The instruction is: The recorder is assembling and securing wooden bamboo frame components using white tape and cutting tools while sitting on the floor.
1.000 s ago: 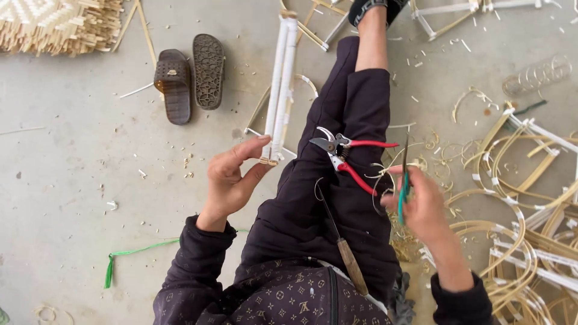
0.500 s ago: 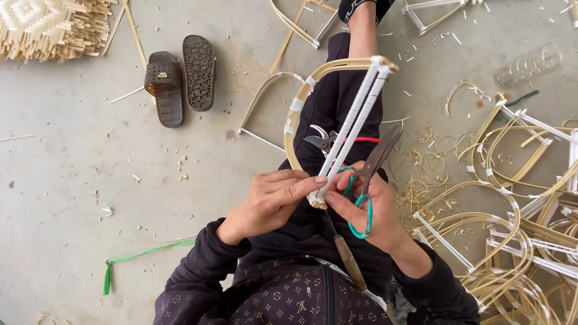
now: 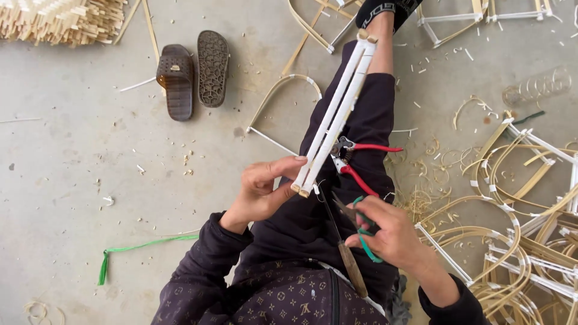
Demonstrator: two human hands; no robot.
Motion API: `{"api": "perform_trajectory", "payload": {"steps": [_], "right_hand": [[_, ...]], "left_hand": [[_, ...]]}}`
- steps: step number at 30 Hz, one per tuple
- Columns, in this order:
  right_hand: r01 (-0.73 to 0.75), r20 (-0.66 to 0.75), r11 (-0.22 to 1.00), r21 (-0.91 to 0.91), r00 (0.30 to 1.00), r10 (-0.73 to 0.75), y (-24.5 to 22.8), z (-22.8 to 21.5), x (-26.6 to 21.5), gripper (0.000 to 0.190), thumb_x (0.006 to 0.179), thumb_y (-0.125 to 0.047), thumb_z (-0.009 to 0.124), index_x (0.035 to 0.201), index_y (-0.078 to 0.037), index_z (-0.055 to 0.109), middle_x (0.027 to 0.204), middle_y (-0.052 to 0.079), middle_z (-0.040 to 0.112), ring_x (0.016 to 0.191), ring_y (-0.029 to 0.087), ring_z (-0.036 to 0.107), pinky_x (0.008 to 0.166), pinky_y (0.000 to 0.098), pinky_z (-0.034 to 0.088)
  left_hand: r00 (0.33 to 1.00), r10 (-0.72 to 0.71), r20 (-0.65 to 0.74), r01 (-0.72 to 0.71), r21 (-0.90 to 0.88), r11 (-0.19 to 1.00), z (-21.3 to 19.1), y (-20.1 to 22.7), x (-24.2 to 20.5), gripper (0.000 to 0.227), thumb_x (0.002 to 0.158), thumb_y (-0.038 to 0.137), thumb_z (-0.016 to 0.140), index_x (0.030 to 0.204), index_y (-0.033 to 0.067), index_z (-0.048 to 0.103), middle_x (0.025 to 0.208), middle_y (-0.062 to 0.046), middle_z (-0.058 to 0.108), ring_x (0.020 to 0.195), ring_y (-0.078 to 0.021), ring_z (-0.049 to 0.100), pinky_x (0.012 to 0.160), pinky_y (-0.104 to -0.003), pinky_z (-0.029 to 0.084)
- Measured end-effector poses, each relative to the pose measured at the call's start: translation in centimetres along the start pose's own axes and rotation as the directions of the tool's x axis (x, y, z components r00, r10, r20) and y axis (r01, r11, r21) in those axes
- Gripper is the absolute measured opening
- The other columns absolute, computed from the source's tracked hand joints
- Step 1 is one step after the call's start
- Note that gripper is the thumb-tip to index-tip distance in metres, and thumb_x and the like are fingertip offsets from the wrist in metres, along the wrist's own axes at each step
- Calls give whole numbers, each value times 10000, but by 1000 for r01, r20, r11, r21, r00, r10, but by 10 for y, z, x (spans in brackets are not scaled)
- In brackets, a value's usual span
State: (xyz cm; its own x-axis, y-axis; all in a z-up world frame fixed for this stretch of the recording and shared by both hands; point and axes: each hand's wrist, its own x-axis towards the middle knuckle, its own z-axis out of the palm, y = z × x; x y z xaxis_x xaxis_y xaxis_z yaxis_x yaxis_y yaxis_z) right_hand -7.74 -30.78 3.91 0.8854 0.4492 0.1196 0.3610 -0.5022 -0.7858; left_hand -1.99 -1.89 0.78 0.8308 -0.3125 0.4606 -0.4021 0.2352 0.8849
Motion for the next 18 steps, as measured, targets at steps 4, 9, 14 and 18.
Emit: {"api": "perform_trajectory", "payload": {"steps": [4, 9, 14, 18], "right_hand": [[-130, 143, 990, 60, 982, 120, -7, -1, -1, 606, 691, -463, 865, 1091, -32, 721, 784, 33, 615, 618, 134, 603, 559, 293, 507], [-67, 227, 979, 190, 974, 22, -9, -2, 3, 569, 749, -464, 838, 1107, -32, 739, 799, 28, 638, 619, 125, 606, 574, 285, 501], [-79, 262, 968, 237, 965, 15, -4, 0, 1, 574, 762, -492, 811, 1116, -45, 749, 777, 22, 620, 625, 118, 595, 574, 291, 494], [-93, 323, 947, 307, 946, -12, -3, -3, 1, 571, 797, -519, 782, 1123, -50, 769, 740, 25, 585, 650, 126, 587, 591, 305, 477]], "left_hand": [[1000, 18, 4, -18, -7, 1000, 6, -6, -4, 447, 931, -100, 736, 1355, -13, 628, 1092, -126, 760, 1010, -180, 745, 999, -331, 573], [999, 32, 27, -32, -13, 999, 10, -5, -3, 409, 937, -97, 737, 1323, 5, 649, 1090, -128, 769, 1007, -187, 765, 966, -318, 602], [997, 54, 47, -55, 15, 998, 13, 4, 2, 419, 936, -85, 743, 1331, 18, 645, 1068, -126, 773, 995, -193, 769, 935, -309, 610], [996, 71, 60, -74, 53, 996, 12, 6, 3, 429, 941, -82, 747, 1342, 37, 649, 1037, -111, 776, 965, -184, 772, 893, -303, 610]]}}
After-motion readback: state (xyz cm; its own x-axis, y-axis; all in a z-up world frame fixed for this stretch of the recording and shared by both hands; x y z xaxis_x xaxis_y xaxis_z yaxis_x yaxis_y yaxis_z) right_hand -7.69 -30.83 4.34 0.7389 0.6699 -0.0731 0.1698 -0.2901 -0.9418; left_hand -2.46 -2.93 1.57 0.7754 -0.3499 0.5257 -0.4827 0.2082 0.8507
